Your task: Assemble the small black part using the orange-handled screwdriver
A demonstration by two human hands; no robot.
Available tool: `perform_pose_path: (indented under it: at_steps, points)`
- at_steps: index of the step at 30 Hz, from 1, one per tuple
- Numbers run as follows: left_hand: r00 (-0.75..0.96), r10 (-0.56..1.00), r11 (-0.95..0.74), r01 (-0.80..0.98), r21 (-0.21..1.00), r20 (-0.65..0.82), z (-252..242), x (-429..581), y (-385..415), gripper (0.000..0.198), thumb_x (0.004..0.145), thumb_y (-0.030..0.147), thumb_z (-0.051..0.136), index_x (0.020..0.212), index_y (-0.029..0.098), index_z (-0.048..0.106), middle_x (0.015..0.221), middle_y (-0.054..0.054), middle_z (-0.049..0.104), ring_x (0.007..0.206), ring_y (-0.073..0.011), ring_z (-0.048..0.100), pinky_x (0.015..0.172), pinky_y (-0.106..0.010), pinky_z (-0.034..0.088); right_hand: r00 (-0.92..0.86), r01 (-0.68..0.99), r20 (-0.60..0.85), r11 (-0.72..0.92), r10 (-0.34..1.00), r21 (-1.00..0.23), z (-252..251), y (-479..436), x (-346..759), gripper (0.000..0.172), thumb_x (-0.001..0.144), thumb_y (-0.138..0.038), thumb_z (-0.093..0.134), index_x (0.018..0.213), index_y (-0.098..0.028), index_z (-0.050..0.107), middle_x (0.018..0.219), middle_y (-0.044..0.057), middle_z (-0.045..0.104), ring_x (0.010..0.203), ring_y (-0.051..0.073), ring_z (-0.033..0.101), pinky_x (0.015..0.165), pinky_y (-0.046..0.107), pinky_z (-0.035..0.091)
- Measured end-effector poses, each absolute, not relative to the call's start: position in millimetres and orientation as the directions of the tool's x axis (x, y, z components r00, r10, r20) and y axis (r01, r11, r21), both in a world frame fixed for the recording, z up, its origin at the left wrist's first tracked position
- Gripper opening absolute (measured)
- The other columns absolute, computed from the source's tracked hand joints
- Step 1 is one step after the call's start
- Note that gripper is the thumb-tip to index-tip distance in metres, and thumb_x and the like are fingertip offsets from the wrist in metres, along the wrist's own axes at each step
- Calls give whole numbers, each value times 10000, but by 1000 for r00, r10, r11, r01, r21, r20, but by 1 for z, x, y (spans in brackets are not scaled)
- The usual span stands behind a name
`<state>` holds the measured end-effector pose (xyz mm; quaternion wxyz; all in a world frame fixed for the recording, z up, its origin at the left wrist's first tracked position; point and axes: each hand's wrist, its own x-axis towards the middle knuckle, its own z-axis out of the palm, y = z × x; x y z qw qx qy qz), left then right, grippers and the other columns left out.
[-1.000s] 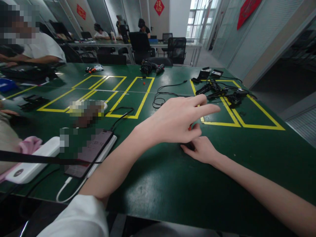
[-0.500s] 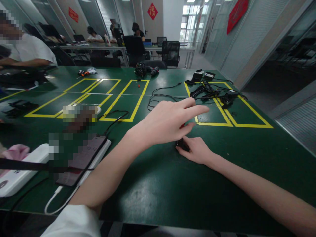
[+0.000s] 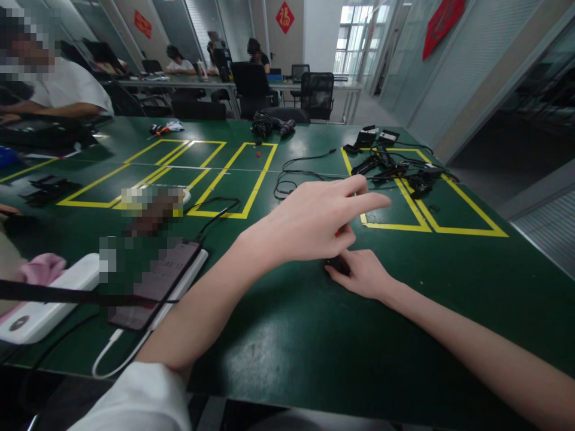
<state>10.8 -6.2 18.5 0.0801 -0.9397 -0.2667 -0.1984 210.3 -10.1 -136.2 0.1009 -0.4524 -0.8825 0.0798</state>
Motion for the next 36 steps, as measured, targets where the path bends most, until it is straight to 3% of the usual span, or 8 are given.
perform_pose_path:
  at_steps: [24, 36]
  points:
    - [781, 462, -845, 531, -59, 421, 18, 12, -7, 482, 890, 149, 478, 1357, 227, 570, 1198, -74, 634, 923, -177, 642, 712, -261, 473, -569, 781, 132, 584, 812, -223, -137, -10, 210, 247, 977, -440, 497, 954, -203, 563, 782, 56, 739, 686, 243, 700, 599, 311, 326]
    - [775, 465, -845, 533, -48, 428, 16, 12, -6, 490, 888, 118, 455, 1352, 233, 562, 1222, -77, 620, 910, -172, 639, 712, -267, 474, -537, 755, 207, 575, 818, -314, -142, -8, 212, 238, 918, -439, 583, 982, -212, 556, 681, 19, 674, 567, 210, 617, 561, 297, 267]
